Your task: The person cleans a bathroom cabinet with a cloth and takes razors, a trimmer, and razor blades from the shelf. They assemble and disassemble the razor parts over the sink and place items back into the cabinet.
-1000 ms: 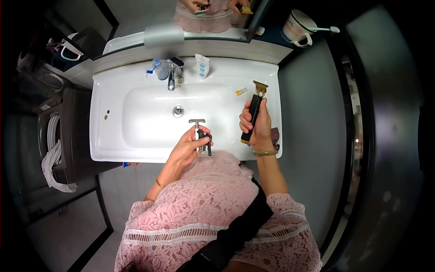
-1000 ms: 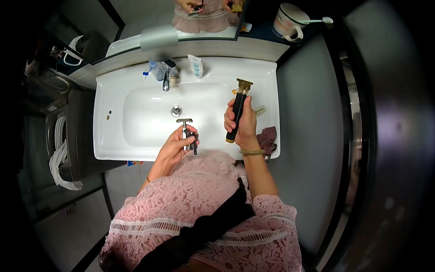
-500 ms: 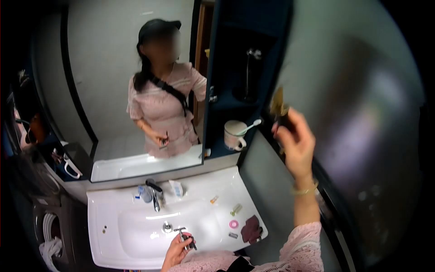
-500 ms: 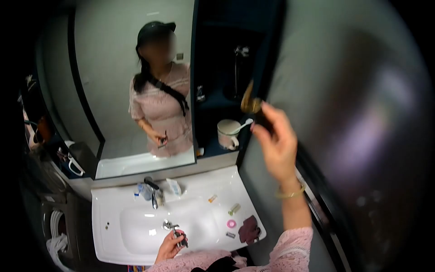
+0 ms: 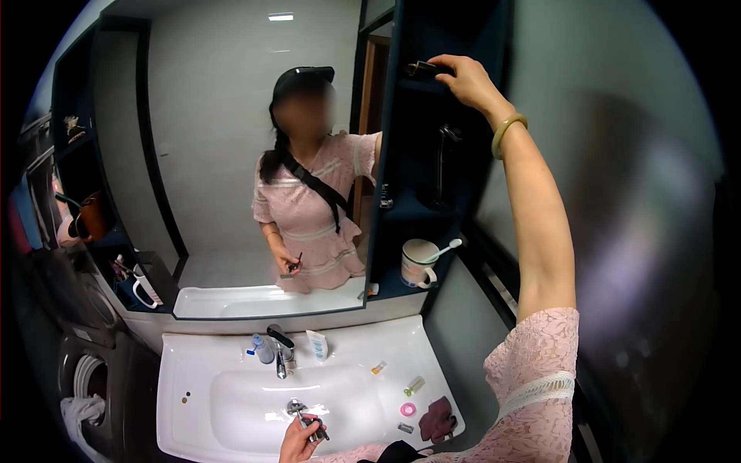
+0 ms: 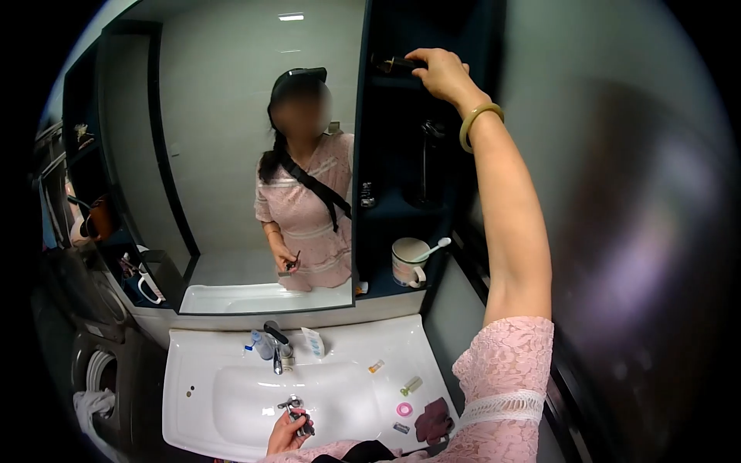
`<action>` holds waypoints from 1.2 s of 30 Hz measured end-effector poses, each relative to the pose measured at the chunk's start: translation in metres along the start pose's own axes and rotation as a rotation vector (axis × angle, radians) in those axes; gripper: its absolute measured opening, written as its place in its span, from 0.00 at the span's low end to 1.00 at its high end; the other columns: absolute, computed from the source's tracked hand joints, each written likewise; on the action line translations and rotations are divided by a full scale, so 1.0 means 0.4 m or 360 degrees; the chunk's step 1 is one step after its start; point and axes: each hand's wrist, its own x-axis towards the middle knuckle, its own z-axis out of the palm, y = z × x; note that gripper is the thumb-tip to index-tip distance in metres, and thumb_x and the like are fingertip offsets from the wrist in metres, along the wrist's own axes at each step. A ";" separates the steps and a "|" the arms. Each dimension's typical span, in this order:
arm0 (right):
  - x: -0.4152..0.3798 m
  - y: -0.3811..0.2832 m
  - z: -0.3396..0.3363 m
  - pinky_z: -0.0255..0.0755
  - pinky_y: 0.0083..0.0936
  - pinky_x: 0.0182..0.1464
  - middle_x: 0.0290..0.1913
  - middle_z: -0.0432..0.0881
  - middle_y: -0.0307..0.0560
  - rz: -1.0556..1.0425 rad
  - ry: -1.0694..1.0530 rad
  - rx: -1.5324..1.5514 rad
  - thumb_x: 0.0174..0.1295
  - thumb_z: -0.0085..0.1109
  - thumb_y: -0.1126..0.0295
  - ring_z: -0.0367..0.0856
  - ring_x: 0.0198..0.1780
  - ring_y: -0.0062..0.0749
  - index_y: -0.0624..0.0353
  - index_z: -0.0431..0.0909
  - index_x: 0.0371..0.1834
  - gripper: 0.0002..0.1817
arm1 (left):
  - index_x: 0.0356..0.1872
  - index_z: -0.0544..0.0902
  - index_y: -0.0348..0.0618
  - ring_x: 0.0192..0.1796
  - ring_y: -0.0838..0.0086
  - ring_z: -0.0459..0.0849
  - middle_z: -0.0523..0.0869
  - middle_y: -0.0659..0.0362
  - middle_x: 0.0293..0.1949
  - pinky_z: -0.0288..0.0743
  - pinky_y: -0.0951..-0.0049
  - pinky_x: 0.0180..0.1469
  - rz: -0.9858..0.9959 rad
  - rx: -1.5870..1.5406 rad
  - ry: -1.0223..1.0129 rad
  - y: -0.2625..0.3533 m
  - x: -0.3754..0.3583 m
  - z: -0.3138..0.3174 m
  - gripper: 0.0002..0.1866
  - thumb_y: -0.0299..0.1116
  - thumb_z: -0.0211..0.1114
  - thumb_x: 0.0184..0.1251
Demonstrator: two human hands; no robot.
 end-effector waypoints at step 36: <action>0.014 0.046 0.015 0.71 0.25 0.43 0.35 0.82 0.45 -0.0131 0.0165 0.0374 0.51 0.57 0.60 0.79 0.39 0.37 0.51 0.81 0.38 0.13 | 0.36 0.69 0.40 0.31 0.73 0.79 0.76 0.57 0.29 0.78 0.76 0.30 0.0108 -0.0111 0.0230 0.006 -0.019 0.011 0.08 0.20 0.55 0.57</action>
